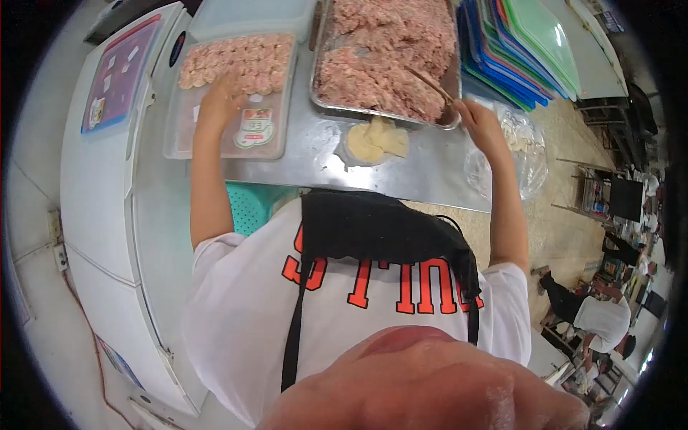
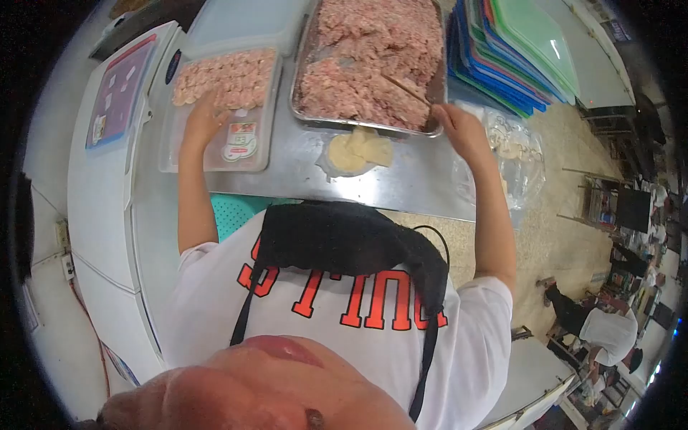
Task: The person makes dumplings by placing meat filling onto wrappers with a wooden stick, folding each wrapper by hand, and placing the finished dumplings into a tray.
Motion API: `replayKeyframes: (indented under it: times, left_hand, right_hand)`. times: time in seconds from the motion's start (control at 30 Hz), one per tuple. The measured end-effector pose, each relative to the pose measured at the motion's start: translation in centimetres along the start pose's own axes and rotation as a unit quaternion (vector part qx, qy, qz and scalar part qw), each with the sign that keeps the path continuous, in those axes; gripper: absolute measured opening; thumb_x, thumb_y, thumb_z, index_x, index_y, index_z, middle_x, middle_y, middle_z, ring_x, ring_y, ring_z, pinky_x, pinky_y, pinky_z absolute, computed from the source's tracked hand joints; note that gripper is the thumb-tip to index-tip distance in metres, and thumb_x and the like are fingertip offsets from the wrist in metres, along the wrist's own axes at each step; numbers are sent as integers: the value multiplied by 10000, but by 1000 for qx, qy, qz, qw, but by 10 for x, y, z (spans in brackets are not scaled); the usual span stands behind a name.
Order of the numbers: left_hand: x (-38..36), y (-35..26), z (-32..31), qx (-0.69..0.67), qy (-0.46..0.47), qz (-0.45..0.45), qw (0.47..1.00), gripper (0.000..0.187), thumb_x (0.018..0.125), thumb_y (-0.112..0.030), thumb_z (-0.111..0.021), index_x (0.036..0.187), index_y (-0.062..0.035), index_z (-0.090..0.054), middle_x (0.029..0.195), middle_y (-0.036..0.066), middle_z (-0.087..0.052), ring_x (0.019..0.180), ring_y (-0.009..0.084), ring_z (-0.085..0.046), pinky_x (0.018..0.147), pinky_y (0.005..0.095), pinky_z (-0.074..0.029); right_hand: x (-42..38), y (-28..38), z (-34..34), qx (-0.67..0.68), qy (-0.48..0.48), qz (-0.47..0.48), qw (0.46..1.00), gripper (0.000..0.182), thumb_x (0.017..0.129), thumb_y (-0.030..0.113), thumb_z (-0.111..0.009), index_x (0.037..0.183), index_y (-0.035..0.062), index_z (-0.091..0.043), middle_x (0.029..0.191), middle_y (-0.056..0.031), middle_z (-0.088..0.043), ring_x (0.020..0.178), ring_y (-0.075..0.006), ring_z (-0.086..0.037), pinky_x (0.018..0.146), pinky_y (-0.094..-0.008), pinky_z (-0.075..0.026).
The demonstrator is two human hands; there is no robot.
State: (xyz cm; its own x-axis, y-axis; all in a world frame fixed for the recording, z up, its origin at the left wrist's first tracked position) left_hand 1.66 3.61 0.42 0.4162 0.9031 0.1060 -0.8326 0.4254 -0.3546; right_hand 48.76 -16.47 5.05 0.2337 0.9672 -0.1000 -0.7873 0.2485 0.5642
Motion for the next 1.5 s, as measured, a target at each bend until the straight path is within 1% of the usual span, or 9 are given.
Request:
replayKeyframes:
  times: [0.07,0.23,0.53,0.97,1.07,1.13,1.27,1.33,1.5]
  left_hand:
    - [-10,-37,25,5,-108,-18,994,528,790,-188,-704,1282,-103,-535,1324,196,-503,1210,254,-509,1004,370,-408]
    - [-41,-178,-12,-254,-18,-122,959,280,821,-185,-645,1063,-48,-611,1066,143,-602,1034,335,-564,911,387,-443]
    - [-63,-265,-137,-255,6,-277,927,305,752,-169,-667,1034,-57,-632,1026,115,-603,1045,310,-537,921,385,-427]
    - [-77,-257,-135,-202,-37,-194,959,192,814,-204,-618,910,-39,-632,930,128,-607,903,313,-568,819,382,-449]
    - [-78,-236,-138,-352,-55,-29,934,254,883,-238,-551,970,-14,-632,939,107,-634,830,252,-602,761,330,-473]
    - [-77,-219,-143,-581,2,60,812,274,910,-235,-540,1026,-2,-625,991,66,-646,833,180,-605,739,296,-481]
    - [-85,-214,-135,-596,69,96,794,285,918,-239,-548,1062,-5,-622,999,49,-644,885,142,-589,785,276,-477]
    - [-90,-221,-119,-455,35,38,889,275,933,-239,-535,1086,-28,-625,1002,77,-655,928,160,-604,804,289,-477]
    - [-94,-222,-111,-378,19,-43,925,279,927,-238,-534,1094,-37,-632,1063,111,-649,978,236,-604,850,329,-471]
  right_hand:
    - [21,9,5,-179,-10,48,983,401,938,429,-464,991,94,-678,915,-180,-662,860,-360,-627,731,-443,-482]
    - [55,-8,42,-258,-13,66,964,399,937,420,-481,898,68,-665,852,-197,-643,820,-385,-605,684,-446,-465]
    - [66,-1,10,-265,-29,271,925,346,915,410,-508,897,111,-681,835,-118,-652,793,-316,-626,656,-421,-493]
    - [3,-23,-22,-260,39,276,925,339,921,364,-489,814,76,-633,759,-139,-653,720,-350,-630,637,-464,-495]
    - [-4,-20,-20,-238,26,262,935,398,948,368,-461,773,47,-620,749,-165,-634,733,-366,-618,645,-466,-478]
    - [1,-28,-18,-134,66,205,967,399,947,381,-464,813,49,-641,745,-157,-635,742,-367,-617,652,-456,-477]
    - [9,-20,-15,-124,22,239,963,346,934,364,-486,809,88,-652,738,-138,-642,727,-340,-631,606,-447,-495]
    - [21,8,-3,-175,-40,289,940,353,938,371,-478,793,99,-650,727,-120,-640,718,-324,-634,595,-423,-504]
    - [46,46,-28,-273,-80,359,889,253,878,263,-511,771,86,-657,716,-118,-652,688,-296,-662,593,-409,-524]
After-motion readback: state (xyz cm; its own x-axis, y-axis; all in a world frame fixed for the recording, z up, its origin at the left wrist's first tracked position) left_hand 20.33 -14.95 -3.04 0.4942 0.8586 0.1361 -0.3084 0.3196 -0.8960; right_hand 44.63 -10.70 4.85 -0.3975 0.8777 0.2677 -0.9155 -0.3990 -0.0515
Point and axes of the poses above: each hand's wrist, its own x-axis towards the middle knuckle, its own z-axis out of the back of the hand, y = z × x, the point moved 4 cm from there along x, towards the middle knuckle
